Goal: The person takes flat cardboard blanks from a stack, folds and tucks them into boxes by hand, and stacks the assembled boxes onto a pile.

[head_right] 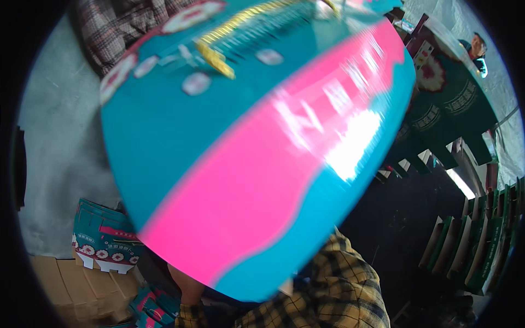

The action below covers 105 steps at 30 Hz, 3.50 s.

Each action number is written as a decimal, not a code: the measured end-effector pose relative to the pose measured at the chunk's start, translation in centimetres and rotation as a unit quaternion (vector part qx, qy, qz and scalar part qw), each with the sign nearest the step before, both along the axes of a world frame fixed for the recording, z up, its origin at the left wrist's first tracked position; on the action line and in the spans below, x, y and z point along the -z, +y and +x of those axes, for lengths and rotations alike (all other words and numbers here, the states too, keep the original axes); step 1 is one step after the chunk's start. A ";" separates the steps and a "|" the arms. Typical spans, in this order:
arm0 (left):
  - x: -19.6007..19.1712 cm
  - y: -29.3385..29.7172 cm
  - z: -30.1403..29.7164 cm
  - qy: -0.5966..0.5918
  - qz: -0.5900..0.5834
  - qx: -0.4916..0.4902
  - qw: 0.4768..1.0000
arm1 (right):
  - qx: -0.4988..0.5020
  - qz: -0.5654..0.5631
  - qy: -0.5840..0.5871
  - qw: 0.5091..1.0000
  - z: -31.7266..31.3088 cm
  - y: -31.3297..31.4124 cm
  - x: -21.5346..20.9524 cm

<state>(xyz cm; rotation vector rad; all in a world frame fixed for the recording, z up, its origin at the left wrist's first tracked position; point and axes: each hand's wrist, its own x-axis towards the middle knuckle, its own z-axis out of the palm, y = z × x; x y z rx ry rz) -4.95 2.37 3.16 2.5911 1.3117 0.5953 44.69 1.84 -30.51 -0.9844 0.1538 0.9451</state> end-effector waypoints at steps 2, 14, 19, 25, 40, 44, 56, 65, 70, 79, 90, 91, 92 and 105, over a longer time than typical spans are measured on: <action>-0.2 -0.7 -0.6 -0.019 -0.017 -0.016 1.000 | -0.001 -0.016 -0.016 1.000 0.5 -3.0 -1.9; -2.7 -3.8 -3.4 0.033 0.077 0.026 0.996 | 0.039 -0.035 -0.100 0.994 6.3 -14.7 -13.4; -2.1 -4.6 -3.4 0.029 0.093 0.031 0.995 | 0.065 -0.020 -0.132 0.989 10.2 -16.5 -16.9; -2.2 -5.8 -3.7 0.039 0.094 0.019 0.995 | 0.092 -0.008 -0.142 0.986 11.6 -19.0 -16.7; -2.4 -5.7 -6.1 0.048 0.080 -0.015 0.996 | 0.189 -0.203 0.214 0.937 -13.4 -51.2 15.0; -1.3 -4.1 -2.1 0.039 0.091 0.051 0.994 | 0.123 -0.074 0.235 0.961 -20.6 -53.0 11.1; -2.0 -4.1 -4.9 0.072 0.059 -0.005 0.996 | -0.457 -0.333 -0.308 0.765 -21.6 -33.0 3.7; -2.2 -3.1 -3.5 0.028 0.031 0.004 0.999 | -0.518 -0.429 -0.384 0.633 -13.5 -29.2 -1.3; -2.0 -2.3 -3.5 0.023 0.023 0.017 0.999 | -0.498 -0.450 -0.390 0.631 -9.7 -30.8 2.0; 0.0 -3.1 -3.6 0.051 0.003 0.019 0.998 | -0.506 -0.433 -0.366 0.650 -9.9 -31.7 3.9; 0.7 -1.9 -3.2 0.061 -0.025 0.029 0.997 | -0.607 -0.435 -0.269 0.609 -9.2 -29.8 -4.4; 0.8 -1.9 -3.3 0.062 -0.024 0.031 0.997 | -0.612 -0.437 -0.260 0.606 -9.2 -29.6 -4.7; 0.9 -1.8 -3.4 0.062 -0.021 0.032 0.997 | -0.609 -0.437 -0.261 0.609 -8.8 -29.6 -4.5; 5.3 -3.1 -7.3 0.055 0.006 0.045 0.997 | -0.556 -0.444 -0.196 0.674 0.4 -33.1 -0.4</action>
